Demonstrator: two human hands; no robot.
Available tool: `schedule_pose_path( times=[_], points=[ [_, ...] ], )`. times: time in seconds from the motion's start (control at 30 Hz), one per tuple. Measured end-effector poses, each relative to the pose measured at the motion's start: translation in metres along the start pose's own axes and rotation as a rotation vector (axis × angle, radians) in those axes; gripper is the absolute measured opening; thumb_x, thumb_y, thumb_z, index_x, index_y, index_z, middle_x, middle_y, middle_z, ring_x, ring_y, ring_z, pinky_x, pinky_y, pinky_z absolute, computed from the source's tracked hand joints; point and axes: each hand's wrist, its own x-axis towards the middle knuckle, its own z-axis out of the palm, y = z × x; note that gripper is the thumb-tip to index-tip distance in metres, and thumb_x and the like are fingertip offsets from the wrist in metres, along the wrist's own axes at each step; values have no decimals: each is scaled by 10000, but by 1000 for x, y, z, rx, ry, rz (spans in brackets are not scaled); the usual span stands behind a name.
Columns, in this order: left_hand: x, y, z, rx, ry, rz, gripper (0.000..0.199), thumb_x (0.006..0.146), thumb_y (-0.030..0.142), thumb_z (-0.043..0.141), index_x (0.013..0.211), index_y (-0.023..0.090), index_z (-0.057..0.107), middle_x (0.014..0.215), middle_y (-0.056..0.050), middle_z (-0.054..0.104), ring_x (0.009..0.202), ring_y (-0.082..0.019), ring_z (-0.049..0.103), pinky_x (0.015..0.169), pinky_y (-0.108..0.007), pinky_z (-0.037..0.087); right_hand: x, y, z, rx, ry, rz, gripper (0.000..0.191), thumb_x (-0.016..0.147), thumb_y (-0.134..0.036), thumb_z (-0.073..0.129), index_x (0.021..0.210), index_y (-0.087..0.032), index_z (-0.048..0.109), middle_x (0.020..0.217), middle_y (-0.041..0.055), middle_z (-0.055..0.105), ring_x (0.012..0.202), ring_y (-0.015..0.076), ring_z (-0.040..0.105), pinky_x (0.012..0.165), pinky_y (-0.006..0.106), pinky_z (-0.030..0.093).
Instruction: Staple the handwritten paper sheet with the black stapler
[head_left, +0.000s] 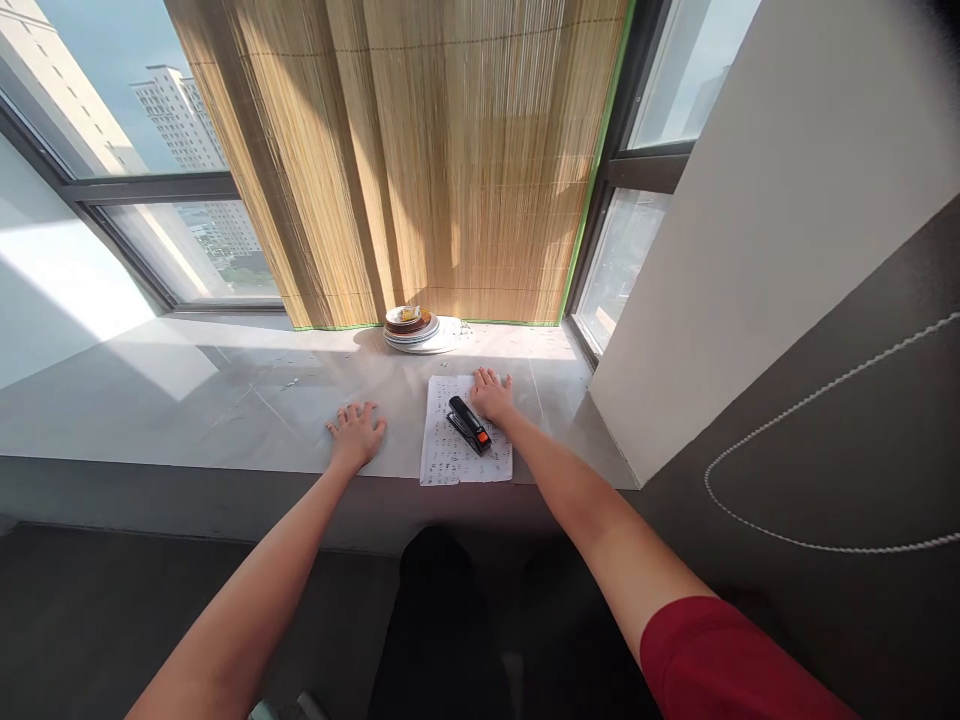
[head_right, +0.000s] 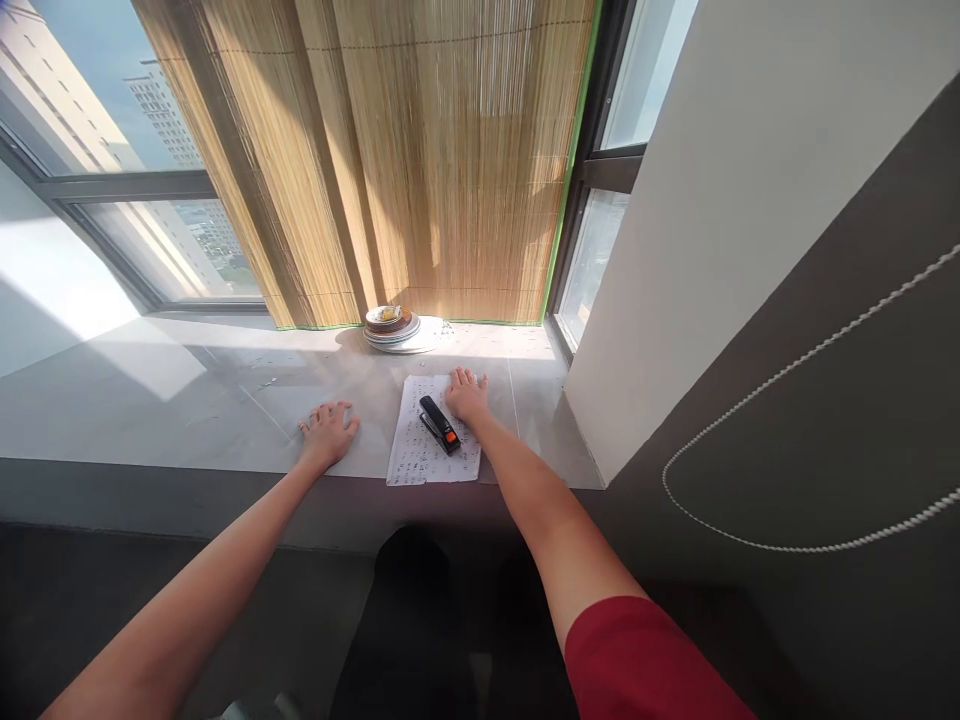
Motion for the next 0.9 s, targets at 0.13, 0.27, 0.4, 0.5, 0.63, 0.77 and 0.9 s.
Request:
schedule_pose_path(
  times=[0.13,0.27,0.4,0.5,0.63,0.77,0.9],
  points=[
    [4,-1,3,25,-33,-3,591,1038,482,318,1543,226,491,1625,-209,407,1537,-452,289,1196,-747,226,-5,30,-9,-23,-37,40,668,1086,-385,150,1716,-162,142,1787,47,60,1666,232,53,1318,623,-44],
    [5,-1,3,53,-39,-3,598,1041,480,310,1553,225,485,1630,-214,403,1537,-462,289,1185,-750,238,-8,43,-17,29,-49,5,671,1087,-399,230,1718,-188,144,1785,63,65,1665,260,72,1320,619,-24],
    [3,1,1,42,-28,5,599,1041,480,318,1553,217,484,1625,-226,404,1534,-463,293,1180,-754,238,-21,77,-30,215,34,-178,698,1056,-418,407,1703,-214,246,1769,91,190,1637,272,228,1337,537,153],
    [2,3,-1,37,-12,10,599,1035,479,330,1542,207,496,1616,-236,413,1519,-466,310,1171,-761,246,-40,110,-35,273,-13,-301,645,1023,-461,525,1624,-240,448,1708,101,371,1602,296,324,1334,524,201],
    [2,6,-3,37,-10,11,596,1022,477,348,1526,206,516,1603,-240,430,1511,-469,322,1165,-758,262,-57,130,-32,291,25,-350,763,961,-545,662,1630,-256,436,1717,97,352,1618,320,279,1343,541,169],
    [3,6,-3,22,-13,12,602,1015,476,353,1529,203,508,1603,-241,427,1506,-481,316,1160,-780,245,-53,129,-25,330,98,-317,721,937,-507,713,1581,-249,513,1650,109,472,1578,339,367,1314,539,268],
    [4,6,-3,17,-19,-2,599,1011,479,352,1520,208,512,1593,-242,433,1506,-482,312,1159,-791,231,-48,132,-22,405,175,-378,414,941,-346,689,1343,-253,719,1471,96,661,1394,315,593,1223,525,415]
  ],
)
